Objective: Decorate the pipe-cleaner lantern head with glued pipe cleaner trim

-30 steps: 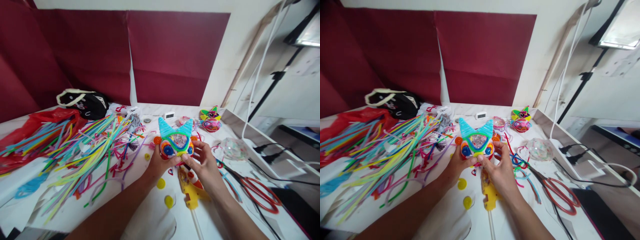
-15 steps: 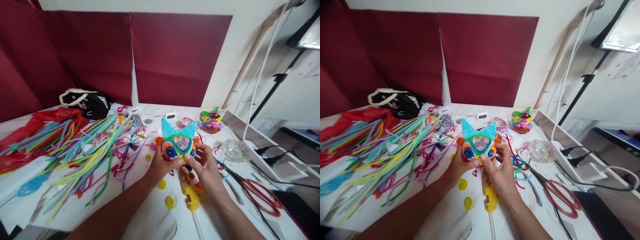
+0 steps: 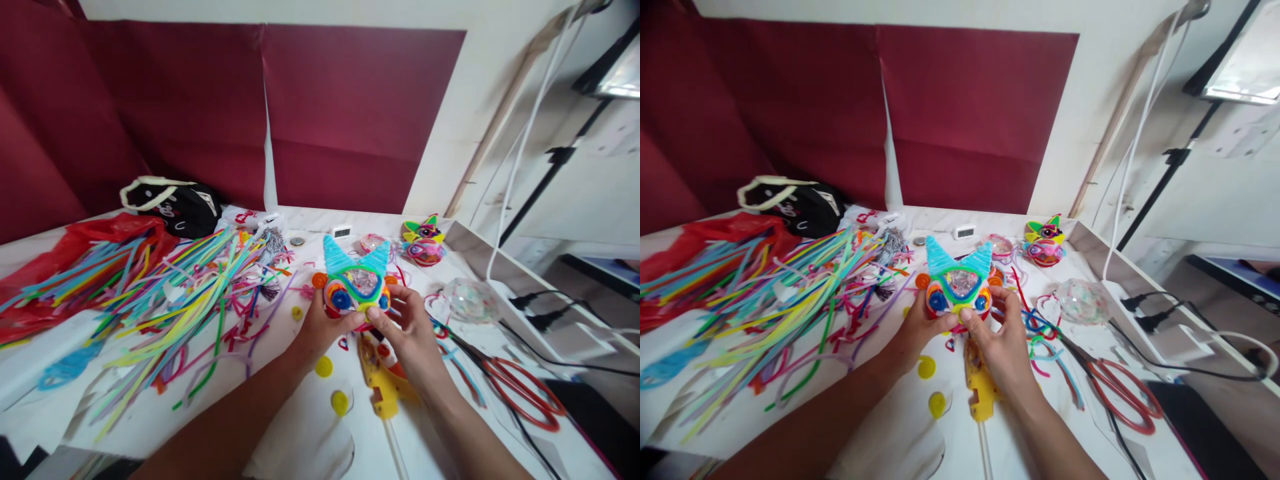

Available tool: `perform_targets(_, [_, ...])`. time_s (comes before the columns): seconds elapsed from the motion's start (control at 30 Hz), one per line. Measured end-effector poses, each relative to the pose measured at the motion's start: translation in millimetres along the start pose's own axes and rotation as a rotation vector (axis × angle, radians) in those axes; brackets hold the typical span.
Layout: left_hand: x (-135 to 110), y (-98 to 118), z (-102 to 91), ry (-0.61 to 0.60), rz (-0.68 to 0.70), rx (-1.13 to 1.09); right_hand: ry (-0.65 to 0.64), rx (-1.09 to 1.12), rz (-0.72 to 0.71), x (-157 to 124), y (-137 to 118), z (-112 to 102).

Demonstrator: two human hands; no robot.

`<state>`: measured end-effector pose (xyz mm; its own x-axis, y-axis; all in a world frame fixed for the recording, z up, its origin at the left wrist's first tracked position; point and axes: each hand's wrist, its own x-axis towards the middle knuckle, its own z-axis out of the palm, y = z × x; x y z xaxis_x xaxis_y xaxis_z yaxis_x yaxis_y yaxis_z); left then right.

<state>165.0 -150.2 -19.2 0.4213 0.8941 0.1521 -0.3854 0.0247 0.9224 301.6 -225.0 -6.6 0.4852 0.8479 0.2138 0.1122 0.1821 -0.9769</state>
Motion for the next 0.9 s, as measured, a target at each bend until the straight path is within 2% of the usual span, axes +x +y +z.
perform_targets(0.43, [-1,-1,0.5,-0.06,0.0,-0.032,0.044,-0.003,0.037,4,6,3])
perform_targets(0.67, [1,-3,-0.3,-0.039,-0.028,-0.054,0.032,0.014,0.043,4,6,2])
perform_targets(0.9, [-3,8,1.5,-0.023,-0.125,-0.147,0.029,0.042,0.012,2,4,2])
